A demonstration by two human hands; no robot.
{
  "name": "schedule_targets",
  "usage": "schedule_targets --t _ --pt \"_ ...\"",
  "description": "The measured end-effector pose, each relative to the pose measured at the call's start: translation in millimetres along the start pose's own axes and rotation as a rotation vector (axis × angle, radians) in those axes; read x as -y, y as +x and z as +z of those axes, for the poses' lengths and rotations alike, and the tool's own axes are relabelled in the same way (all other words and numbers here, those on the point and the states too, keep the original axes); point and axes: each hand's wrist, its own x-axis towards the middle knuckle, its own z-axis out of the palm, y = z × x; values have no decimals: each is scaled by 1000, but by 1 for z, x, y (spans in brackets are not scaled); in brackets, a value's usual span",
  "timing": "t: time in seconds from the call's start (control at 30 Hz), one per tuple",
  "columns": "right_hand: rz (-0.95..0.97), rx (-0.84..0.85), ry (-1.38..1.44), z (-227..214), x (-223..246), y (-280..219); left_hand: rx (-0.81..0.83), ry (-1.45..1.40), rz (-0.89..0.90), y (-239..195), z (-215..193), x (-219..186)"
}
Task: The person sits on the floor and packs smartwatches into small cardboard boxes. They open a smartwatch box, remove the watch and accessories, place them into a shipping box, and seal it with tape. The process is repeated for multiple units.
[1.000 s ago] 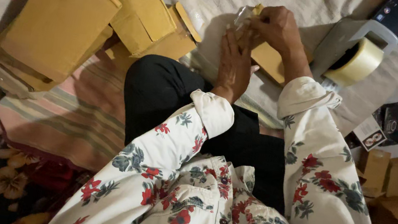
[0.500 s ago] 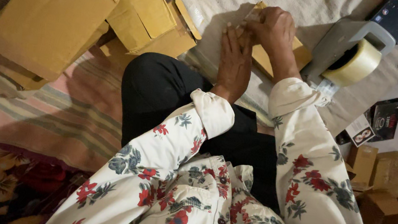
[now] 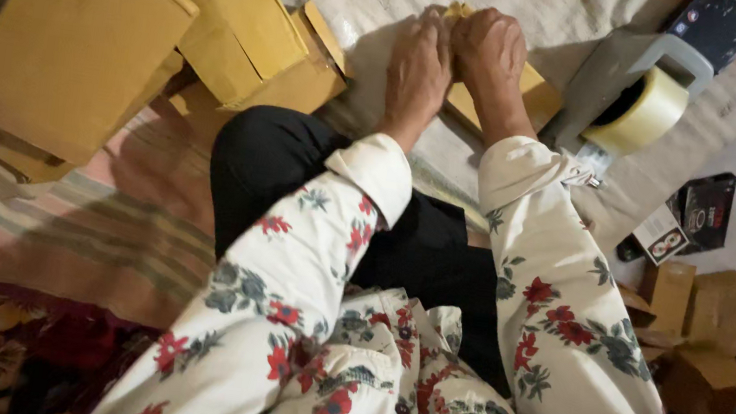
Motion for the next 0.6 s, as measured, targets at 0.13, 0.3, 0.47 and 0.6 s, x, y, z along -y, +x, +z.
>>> schedule_targets --t 0.13,0.3,0.47,0.6 --pt "-55 4 14 -3 -12 -8 52 122 32 -6 5 4" --pt "-225 -13 155 -10 -34 -22 254 166 -122 -35 4 -3" --pt "-194 -82 192 -3 -30 -22 -13 68 136 -34 -6 -5" --pt "-150 -105 243 3 -33 -30 38 50 -4 -27 -6 -9"
